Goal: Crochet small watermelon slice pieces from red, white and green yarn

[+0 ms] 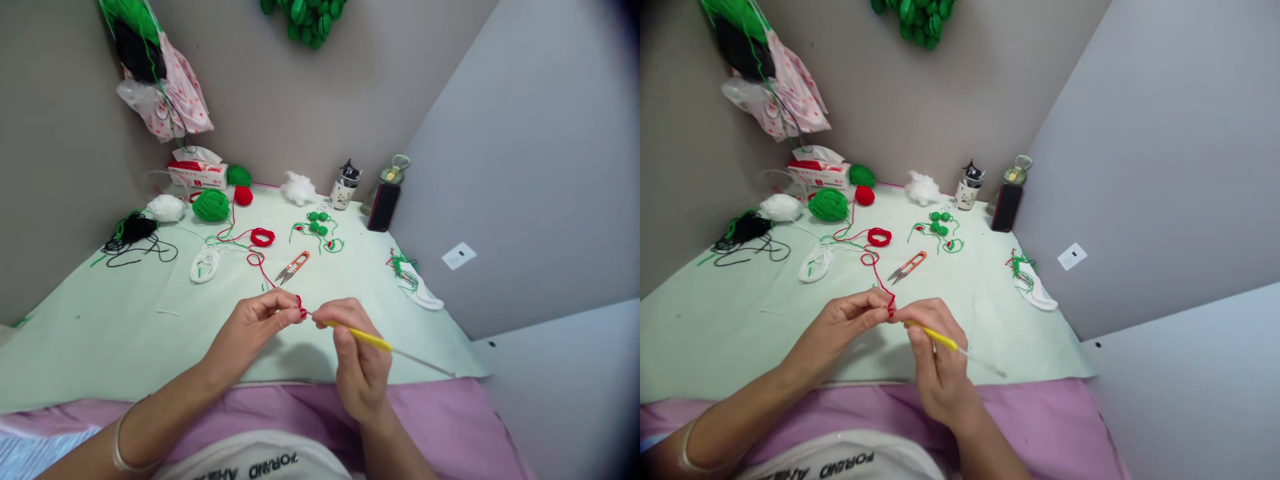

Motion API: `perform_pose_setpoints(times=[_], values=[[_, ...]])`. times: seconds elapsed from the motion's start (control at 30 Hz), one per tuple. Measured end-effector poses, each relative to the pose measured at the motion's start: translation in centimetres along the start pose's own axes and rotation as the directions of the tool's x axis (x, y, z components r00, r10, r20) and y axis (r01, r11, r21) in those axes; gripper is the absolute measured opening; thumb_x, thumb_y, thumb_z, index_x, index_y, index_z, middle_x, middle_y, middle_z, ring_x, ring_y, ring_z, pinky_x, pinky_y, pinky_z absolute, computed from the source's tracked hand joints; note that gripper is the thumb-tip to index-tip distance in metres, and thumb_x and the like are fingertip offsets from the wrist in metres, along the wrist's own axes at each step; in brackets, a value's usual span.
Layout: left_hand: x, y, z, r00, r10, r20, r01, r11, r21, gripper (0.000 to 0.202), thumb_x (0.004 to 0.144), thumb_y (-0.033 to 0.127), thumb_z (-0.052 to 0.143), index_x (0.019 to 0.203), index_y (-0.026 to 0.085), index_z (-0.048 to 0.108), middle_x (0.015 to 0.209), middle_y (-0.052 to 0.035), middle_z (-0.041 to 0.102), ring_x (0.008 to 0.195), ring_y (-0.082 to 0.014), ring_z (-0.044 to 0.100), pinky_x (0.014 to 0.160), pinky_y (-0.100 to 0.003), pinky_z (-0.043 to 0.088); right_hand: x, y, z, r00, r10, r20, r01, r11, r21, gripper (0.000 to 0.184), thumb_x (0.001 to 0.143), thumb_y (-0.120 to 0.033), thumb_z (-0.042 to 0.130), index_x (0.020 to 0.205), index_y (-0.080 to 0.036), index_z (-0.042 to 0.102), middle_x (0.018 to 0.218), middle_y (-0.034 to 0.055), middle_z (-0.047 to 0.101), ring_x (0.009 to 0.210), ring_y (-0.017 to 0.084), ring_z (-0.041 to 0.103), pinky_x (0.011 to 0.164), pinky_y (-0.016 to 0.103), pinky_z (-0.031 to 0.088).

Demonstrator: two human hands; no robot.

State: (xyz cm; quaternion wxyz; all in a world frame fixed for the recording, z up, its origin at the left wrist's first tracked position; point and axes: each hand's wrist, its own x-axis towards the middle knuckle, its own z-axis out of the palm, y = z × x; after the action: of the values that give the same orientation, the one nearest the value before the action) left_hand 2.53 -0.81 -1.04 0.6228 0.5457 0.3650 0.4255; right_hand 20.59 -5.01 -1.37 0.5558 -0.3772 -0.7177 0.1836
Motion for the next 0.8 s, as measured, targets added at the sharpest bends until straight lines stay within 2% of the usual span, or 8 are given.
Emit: perform_pose_setpoints(times=[0.17, 0.47, 0.6, 0.8], values=[[-0.1, 0.0, -0.2, 0.998, -0.014, 0.065, 0.012, 0.999, 0.033, 0.023, 0.093, 0.040, 0.070, 0.078, 0.023, 0.074, 0.092, -0.0002, 0.067, 0.091, -0.0184, 0.060, 0.087, -0.030, 0.043, 0.3, 0.1, -0.2, 0.993, 0.113, -0.029, -0.108, 0.985, 0.133, 0.029, 0.109, -0.024, 0.042, 0.104, -0.024, 0.070, 0.092, 0.0026, 0.068, 0.085, 0.015, 0.060, 0.075, 0.030, 0.049], [-0.2, -0.2, -0.7, 0.990, -0.019, 0.139, 0.003, 0.993, 0.115, 0.024, 0.096, 0.041, 0.068, 0.080, 0.024, 0.074, 0.101, -0.0006, 0.066, 0.098, -0.0193, 0.058, 0.090, -0.030, 0.039, 0.2, 0.4, -0.2, 0.979, 0.197, -0.052, -0.176, 0.946, 0.274, 0.032, 0.109, -0.031, 0.045, 0.098, -0.024, 0.073, 0.088, 0.0022, 0.067, 0.081, 0.015, 0.059, 0.072, 0.030, 0.047], [-0.5, 0.3, -0.7, 0.980, -0.029, 0.195, 0.002, 0.991, 0.136, 0.027, 0.099, 0.041, 0.061, 0.082, 0.023, 0.072, 0.103, -0.0013, 0.064, 0.096, -0.0192, 0.058, 0.093, -0.031, 0.040, 0.4, 0.9, -0.2, 0.953, 0.299, -0.044, -0.248, 0.857, 0.452, 0.033, 0.108, -0.035, 0.048, 0.092, -0.022, 0.075, 0.084, 0.0021, 0.064, 0.076, 0.014, 0.059, 0.071, 0.030, 0.046], [-0.7, 0.7, -0.5, 0.968, -0.041, 0.246, 0.016, 0.994, 0.104, 0.028, 0.101, 0.039, 0.058, 0.082, 0.022, 0.071, 0.105, -0.0025, 0.064, 0.101, -0.0203, 0.059, 0.097, -0.031, 0.039, 1.0, 1.2, 0.2, 0.884, 0.466, 0.017, -0.357, 0.653, 0.668, 0.036, 0.101, -0.044, 0.059, 0.080, -0.019, 0.074, 0.075, 0.0004, 0.057, 0.064, 0.012, 0.054, 0.063, 0.028, 0.042]])
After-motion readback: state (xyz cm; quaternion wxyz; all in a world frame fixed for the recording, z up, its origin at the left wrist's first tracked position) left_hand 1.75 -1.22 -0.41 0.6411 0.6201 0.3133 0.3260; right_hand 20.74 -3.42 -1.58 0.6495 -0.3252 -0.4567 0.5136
